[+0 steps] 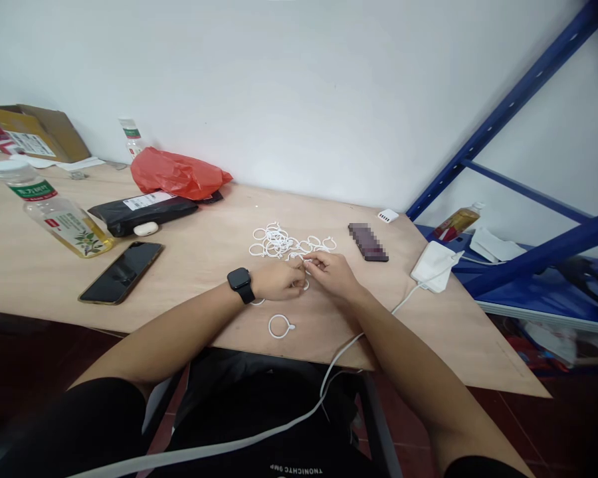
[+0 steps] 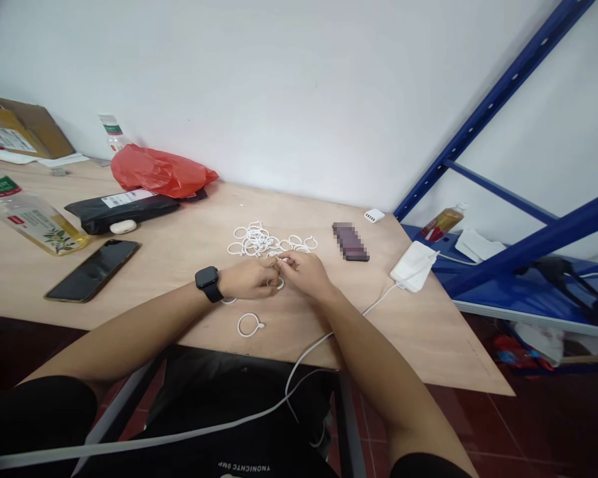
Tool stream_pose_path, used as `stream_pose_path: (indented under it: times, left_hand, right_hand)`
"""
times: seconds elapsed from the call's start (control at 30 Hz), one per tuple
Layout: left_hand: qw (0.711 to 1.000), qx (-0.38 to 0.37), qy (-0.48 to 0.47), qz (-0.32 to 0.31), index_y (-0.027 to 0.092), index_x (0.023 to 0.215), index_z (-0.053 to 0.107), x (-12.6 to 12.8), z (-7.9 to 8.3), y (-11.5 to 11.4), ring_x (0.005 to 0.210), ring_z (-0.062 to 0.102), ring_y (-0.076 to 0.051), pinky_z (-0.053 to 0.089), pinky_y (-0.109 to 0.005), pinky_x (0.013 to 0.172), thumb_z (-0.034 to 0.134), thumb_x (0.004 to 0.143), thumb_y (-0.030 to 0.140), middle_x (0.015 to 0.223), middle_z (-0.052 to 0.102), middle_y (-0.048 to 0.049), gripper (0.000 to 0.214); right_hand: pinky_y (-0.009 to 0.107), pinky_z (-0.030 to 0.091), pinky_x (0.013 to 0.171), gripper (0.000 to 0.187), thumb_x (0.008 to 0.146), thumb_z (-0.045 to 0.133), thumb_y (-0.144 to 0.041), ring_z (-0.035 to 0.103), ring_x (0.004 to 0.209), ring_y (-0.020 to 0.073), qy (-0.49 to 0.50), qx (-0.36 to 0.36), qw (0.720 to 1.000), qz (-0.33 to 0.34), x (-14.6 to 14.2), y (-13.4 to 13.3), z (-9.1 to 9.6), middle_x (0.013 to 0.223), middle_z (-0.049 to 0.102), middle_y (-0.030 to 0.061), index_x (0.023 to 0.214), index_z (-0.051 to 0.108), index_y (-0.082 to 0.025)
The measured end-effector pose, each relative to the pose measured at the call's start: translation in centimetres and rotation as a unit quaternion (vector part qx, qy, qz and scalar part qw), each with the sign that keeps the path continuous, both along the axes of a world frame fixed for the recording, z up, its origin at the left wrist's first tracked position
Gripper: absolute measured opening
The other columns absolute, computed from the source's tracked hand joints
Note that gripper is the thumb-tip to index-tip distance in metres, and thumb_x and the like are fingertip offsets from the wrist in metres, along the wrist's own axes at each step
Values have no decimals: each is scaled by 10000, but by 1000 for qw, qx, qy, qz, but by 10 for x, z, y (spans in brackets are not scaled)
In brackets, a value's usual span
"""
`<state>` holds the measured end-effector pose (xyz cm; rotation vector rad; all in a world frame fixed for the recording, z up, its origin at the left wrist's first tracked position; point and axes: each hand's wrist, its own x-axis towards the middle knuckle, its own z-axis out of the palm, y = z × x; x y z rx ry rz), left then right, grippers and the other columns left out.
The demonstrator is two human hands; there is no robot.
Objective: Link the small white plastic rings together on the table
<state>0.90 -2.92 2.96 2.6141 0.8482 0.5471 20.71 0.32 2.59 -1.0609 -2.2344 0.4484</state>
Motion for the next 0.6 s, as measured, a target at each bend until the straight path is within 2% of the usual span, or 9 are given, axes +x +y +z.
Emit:
stream_pose_path:
  times: [0.07, 0.17, 0.3, 0.43, 0.6]
  left_hand:
    - [999, 10, -41, 25, 161, 822, 572, -1, 2, 2, 809, 546, -156, 427, -273, 742, 510, 858, 207, 940, 587, -62, 86]
    - [992, -17, -104, 68, 167, 846, 528, -1, 6, 3, 703, 508, -134, 390, -263, 673, 444, 926, 262, 799, 575, -20, 151]
    - [974, -65, -189, 111, 164, 802, 514, -1, 6, 5, 646, 463, -111, 355, -246, 629, 472, 928, 309, 717, 536, 12, 196]
    - [937, -153, -299, 100, 150, 927, 549, 0, 2, 8, 631, 476, -102, 370, -235, 616, 511, 913, 326, 704, 559, 15, 181]
    - [898, -242, -362, 61, 134, 877, 599, -2, 2, 11, 710, 551, -109, 415, -235, 649, 569, 853, 307, 802, 632, -28, 177]
  right_hand:
    - [269, 494, 663, 196, 872, 587, -257, 653, 687, 152, 27, 16, 999, 4, 0, -2, 2, 844, 740, 20, 1018, 713, -224]
    - [290, 510, 694, 234, 891, 582, -297, 654, 768, 170, 65, 57, 996, 16, 2, -4, 6, 960, 725, 52, 1085, 683, -216]
    - [318, 517, 753, 234, 925, 563, -373, 643, 844, 186, 68, 81, 992, 67, 4, -4, 8, 992, 700, 62, 1070, 673, -227]
    - [325, 508, 787, 210, 948, 524, -383, 626, 891, 195, 64, 81, 991, 82, 2, -4, 8, 953, 684, 59, 964, 671, -233]
    - [341, 483, 830, 205, 964, 472, -353, 604, 935, 213, 46, 65, 995, 61, 1, -5, 11, 957, 665, 65, 947, 637, -233]
